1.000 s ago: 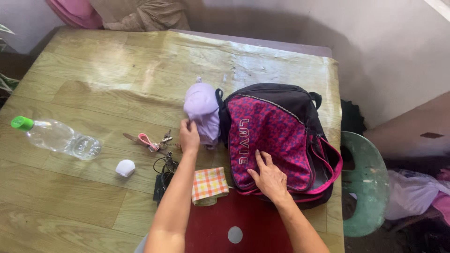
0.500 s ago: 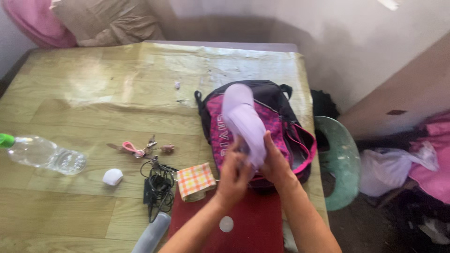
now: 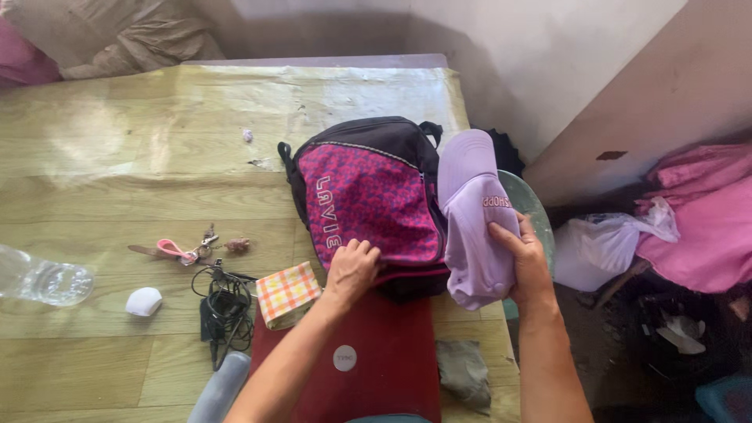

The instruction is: The person packs a pink backpack with daily essentials on a wooden table. They place a purple cap, a black pouch, a blue power bank, a water bottle, a small cloth, and a power adapter with cable into the bag, then zip it closed.

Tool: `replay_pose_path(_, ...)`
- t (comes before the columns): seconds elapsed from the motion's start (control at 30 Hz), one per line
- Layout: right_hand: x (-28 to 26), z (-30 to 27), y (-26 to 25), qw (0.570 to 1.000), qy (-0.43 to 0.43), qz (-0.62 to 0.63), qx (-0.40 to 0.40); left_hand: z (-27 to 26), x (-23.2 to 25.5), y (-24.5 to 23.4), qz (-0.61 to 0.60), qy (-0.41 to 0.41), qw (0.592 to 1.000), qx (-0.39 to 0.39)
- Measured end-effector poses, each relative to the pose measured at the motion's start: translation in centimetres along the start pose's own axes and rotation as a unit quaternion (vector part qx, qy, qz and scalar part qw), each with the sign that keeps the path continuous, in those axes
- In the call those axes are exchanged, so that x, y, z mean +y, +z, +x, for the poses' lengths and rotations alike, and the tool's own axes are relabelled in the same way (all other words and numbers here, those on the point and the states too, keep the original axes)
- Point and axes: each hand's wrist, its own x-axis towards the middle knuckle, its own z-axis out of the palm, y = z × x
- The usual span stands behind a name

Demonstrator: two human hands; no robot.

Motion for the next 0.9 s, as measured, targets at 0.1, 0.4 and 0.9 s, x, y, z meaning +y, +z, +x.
replay_pose_path(0.1,-0.3,-0.3,-1.3,1.000,0.002,0.005,0.001,2.2,-0.2,-0.4,-0.050,-0.020,0.997,0.053)
replay_pose_path(0.4,-2.0,-2.7,-4.4,0.988,0.060,-0.136,-0.030,11.9,-0.7,-10.0,-0.158,-0.126,0.943,0.266)
replay_pose_path(0.9,12.0,14.7,5.9,0.886,-0.110,-0.449,-0.038,11.9,2.5,-12.3,-0.208,-0.080,0.943,0.248)
